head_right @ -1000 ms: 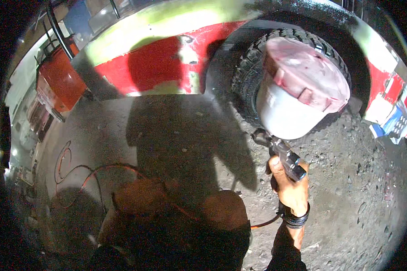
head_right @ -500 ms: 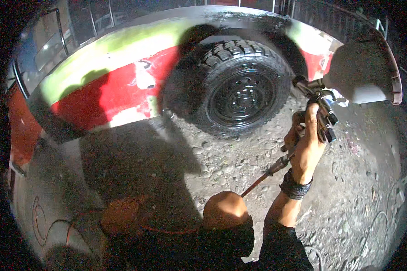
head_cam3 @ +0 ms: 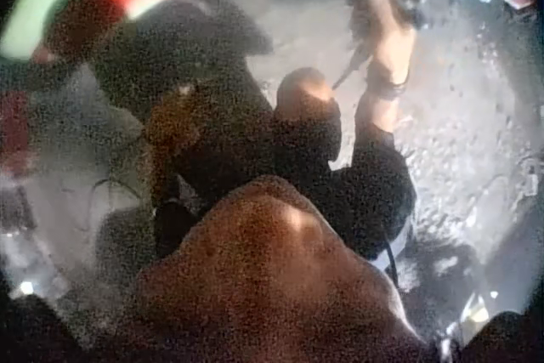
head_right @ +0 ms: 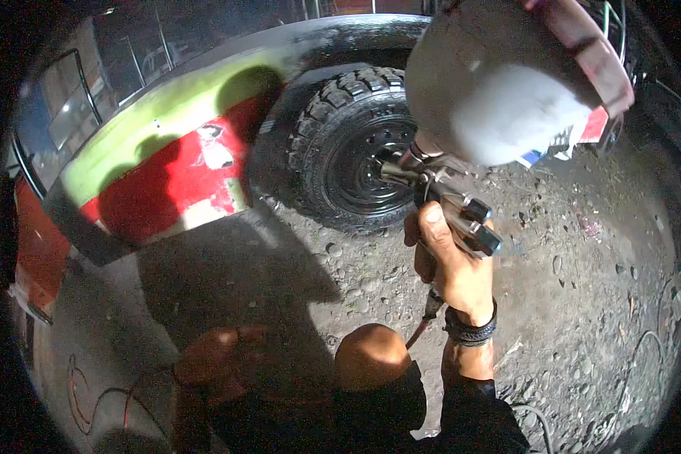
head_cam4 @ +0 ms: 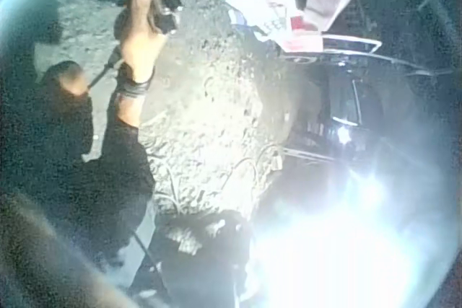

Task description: Mixing paint and spray-painting a vehicle wheel.

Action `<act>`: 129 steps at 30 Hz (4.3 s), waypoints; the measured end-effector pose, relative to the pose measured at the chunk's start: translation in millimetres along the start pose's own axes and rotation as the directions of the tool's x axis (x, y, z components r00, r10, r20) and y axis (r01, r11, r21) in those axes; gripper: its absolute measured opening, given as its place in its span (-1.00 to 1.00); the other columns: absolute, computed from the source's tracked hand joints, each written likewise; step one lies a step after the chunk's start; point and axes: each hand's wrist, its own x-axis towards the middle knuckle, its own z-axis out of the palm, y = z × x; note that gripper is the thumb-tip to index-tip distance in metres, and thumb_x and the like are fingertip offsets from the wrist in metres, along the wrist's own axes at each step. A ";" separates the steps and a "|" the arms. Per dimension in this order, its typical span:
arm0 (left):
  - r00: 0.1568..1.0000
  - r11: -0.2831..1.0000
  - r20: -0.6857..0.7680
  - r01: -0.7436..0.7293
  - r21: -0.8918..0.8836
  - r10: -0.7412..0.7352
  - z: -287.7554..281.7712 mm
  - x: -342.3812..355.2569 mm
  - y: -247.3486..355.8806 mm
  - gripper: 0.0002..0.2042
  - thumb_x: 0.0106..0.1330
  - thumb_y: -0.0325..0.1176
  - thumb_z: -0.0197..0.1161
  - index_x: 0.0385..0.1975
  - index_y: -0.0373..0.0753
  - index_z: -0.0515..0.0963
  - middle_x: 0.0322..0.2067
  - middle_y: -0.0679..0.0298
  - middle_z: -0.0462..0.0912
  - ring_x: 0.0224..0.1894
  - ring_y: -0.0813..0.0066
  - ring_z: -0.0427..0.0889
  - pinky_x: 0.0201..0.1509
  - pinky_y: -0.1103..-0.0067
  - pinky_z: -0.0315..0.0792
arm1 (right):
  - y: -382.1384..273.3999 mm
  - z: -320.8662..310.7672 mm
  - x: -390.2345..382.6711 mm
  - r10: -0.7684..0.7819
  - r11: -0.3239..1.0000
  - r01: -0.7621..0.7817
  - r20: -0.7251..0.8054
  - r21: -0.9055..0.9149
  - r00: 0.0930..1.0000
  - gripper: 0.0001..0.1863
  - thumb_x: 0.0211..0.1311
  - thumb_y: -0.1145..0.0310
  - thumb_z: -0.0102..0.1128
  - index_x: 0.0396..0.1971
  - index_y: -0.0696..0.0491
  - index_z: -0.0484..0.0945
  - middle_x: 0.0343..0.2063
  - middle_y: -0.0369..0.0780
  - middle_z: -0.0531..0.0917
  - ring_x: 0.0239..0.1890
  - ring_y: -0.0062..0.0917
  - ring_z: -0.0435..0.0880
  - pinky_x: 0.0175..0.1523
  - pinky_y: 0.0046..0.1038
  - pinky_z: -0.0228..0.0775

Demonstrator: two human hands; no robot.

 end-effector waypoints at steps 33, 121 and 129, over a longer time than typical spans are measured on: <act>0.498 0.397 -0.401 -0.863 -0.312 0.769 -17.0 233.2 233.7 -0.79 0.43 -0.59 0.14 0.02 -0.40 0.54 -0.06 0.11 0.64 0.01 0.35 0.66 0.12 0.46 0.55 | -21.9 -52.2 29.9 -0.034 0.999 0.036 -0.077 0.023 0.996 -0.71 0.46 0.21 0.30 -0.07 0.15 0.65 -0.46 -0.41 0.58 -0.43 -0.76 0.44 -0.33 -0.63 0.29; 0.985 0.998 0.164 0.036 0.053 -0.044 -26.4 -46.9 -126.0 -0.39 0.40 0.21 0.12 0.02 -0.32 0.55 -0.10 -0.11 0.71 -0.04 -0.17 0.69 0.06 0.11 0.57 | -48.4 228.7 -47.2 -0.262 0.939 0.117 -0.454 -0.323 0.851 -0.51 0.43 -0.11 0.21 -0.43 0.05 0.55 -0.77 -0.39 0.40 -0.82 -0.74 0.27 -0.69 -0.60 0.00; 0.982 0.980 0.164 -0.122 0.155 0.097 -20.2 -24.7 -127.3 -0.42 0.47 0.17 0.11 0.26 -0.17 0.46 -0.14 -0.08 0.71 -0.08 -0.10 0.72 -0.02 0.16 0.57 | -32.0 193.8 -63.4 -0.231 0.933 0.035 -0.523 -0.357 0.820 -0.56 0.43 -0.08 0.23 -0.35 0.04 0.57 -0.66 -0.38 0.49 -0.78 -0.76 0.31 -0.69 -0.62 0.02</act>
